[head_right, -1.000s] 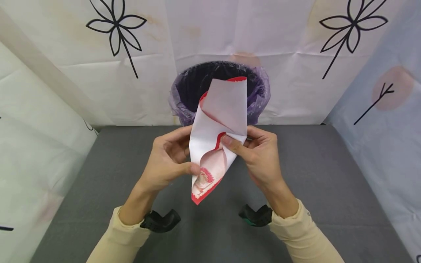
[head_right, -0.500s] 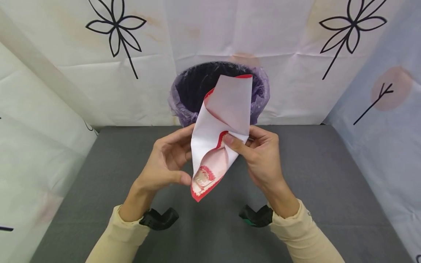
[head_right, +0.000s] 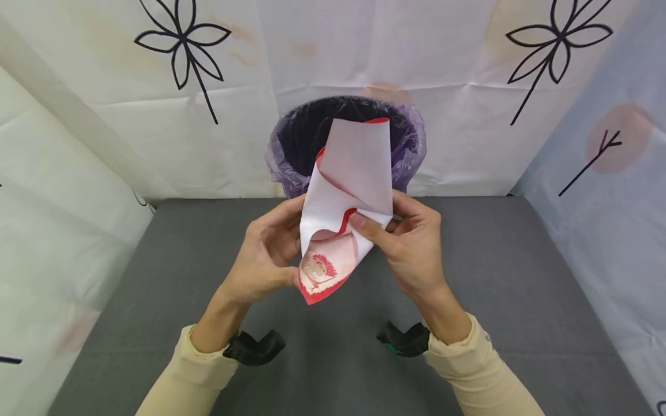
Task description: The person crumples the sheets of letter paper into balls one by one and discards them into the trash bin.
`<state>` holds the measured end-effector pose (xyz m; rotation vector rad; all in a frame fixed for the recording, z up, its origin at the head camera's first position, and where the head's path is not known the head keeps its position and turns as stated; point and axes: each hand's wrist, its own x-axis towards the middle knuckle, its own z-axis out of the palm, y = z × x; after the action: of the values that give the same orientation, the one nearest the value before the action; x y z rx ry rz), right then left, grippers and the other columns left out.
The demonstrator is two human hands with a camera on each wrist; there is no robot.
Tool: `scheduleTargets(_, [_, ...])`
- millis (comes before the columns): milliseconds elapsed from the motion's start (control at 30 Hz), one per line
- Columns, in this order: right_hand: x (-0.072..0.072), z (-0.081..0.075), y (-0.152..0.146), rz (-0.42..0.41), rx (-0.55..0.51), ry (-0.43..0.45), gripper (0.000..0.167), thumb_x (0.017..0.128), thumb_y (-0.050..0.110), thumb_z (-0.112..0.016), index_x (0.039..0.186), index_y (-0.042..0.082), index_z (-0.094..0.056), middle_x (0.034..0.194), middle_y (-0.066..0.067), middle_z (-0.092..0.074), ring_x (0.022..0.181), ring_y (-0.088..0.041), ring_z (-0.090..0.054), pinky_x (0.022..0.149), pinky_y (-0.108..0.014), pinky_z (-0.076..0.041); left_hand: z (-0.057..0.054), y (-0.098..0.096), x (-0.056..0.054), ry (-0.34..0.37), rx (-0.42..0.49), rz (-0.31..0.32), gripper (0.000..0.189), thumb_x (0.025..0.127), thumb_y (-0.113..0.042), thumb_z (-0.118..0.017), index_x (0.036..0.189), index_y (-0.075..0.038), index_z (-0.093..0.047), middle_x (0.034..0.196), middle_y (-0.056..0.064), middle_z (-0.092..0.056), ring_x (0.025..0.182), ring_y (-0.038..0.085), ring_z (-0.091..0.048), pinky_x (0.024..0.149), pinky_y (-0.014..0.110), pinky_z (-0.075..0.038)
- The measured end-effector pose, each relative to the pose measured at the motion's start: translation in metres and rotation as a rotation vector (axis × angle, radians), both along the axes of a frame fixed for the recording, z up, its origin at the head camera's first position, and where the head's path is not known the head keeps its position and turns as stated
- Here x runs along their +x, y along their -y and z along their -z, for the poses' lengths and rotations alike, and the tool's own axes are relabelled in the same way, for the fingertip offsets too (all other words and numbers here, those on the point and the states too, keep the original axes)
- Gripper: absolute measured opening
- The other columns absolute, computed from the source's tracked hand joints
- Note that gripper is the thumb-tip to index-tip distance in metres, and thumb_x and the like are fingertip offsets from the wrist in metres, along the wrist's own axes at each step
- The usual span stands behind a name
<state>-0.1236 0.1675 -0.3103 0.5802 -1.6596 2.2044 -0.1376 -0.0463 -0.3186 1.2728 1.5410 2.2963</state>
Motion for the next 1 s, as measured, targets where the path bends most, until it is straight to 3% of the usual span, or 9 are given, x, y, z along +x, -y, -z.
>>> scheduleTargets(233, [0.002,0.001,0.001,0.001,0.027,-0.093,0.045,0.085,-0.018,-0.071,0.128,-0.014,-0.062,0.121,-0.023,-0.068,0.102,-0.03,-0.068,0.084,-0.036,-0.059,-0.001,0.002,0.0,-0.003,-0.018,-0.038,0.098,0.088,-0.046,-0.077,0.152,0.012,-0.032,0.145,0.023,-0.047,0.124,0.03,-0.055,0.097,0.04,-0.054])
scheduleTargets(433, [0.004,0.003,0.003,-0.02,0.009,-0.087,0.034,0.087,-0.013,-0.072,0.12,-0.018,-0.064,0.112,-0.019,-0.071,0.096,-0.024,-0.066,0.082,-0.032,-0.06,-0.004,0.0,0.001,0.011,-0.071,-0.186,0.074,0.098,-0.047,-0.064,0.132,0.018,-0.055,0.124,0.025,-0.062,0.105,0.027,-0.063,0.087,0.041,-0.059])
scheduleTargets(533, [0.005,0.003,0.002,-0.01,0.058,-0.061,0.034,0.087,-0.013,-0.072,0.121,-0.017,-0.065,0.113,-0.018,-0.07,0.091,-0.021,-0.067,0.078,-0.03,-0.06,-0.006,-0.002,0.001,0.087,-0.077,-0.243,0.07,0.096,-0.048,-0.067,0.122,0.017,-0.063,0.11,0.016,-0.07,0.093,0.024,-0.066,0.082,0.039,-0.06])
scheduleTargets(633, [0.006,0.001,0.002,0.006,0.13,-0.037,0.033,0.088,-0.014,-0.07,0.12,-0.011,-0.069,0.114,-0.017,-0.07,0.086,-0.019,-0.067,0.073,-0.027,-0.06,-0.008,-0.003,0.001,0.177,-0.069,-0.249,0.071,0.091,-0.049,-0.072,0.116,0.018,-0.066,0.099,0.01,-0.073,0.086,0.022,-0.067,0.078,0.036,-0.06])
scheduleTargets(767, [0.008,0.001,0.002,0.003,0.23,-0.039,0.03,0.091,-0.016,-0.064,0.117,-0.004,-0.072,0.109,-0.014,-0.07,0.083,-0.019,-0.066,0.065,-0.023,-0.058,-0.01,-0.003,0.0,0.28,-0.041,-0.212,0.066,0.091,-0.042,-0.077,0.113,0.02,-0.066,0.087,0.007,-0.072,0.08,0.02,-0.064,0.076,0.034,-0.059])
scheduleTargets(933, [0.01,0.0,0.003,-0.097,0.289,-0.047,0.031,0.099,-0.011,-0.049,0.125,-0.001,-0.063,0.097,-0.012,-0.063,0.057,-0.019,-0.053,0.043,-0.03,-0.042,-0.011,-0.003,-0.001,0.369,0.013,-0.169,0.046,0.094,-0.026,-0.076,0.109,0.017,-0.07,0.084,0.005,-0.07,0.078,0.017,-0.063,0.073,0.031,-0.058])
scheduleTargets(1000, [0.009,0.0,0.001,-0.163,0.273,-0.038,0.035,0.102,-0.006,-0.042,0.132,0.002,-0.057,0.104,-0.011,-0.06,0.062,-0.018,-0.053,0.045,-0.03,-0.042,-0.012,-0.003,-0.002,0.39,0.033,-0.158,0.033,0.095,-0.02,-0.073,0.106,0.011,-0.075,0.088,0.007,-0.072,0.08,0.018,-0.066,0.074,0.032,-0.059])
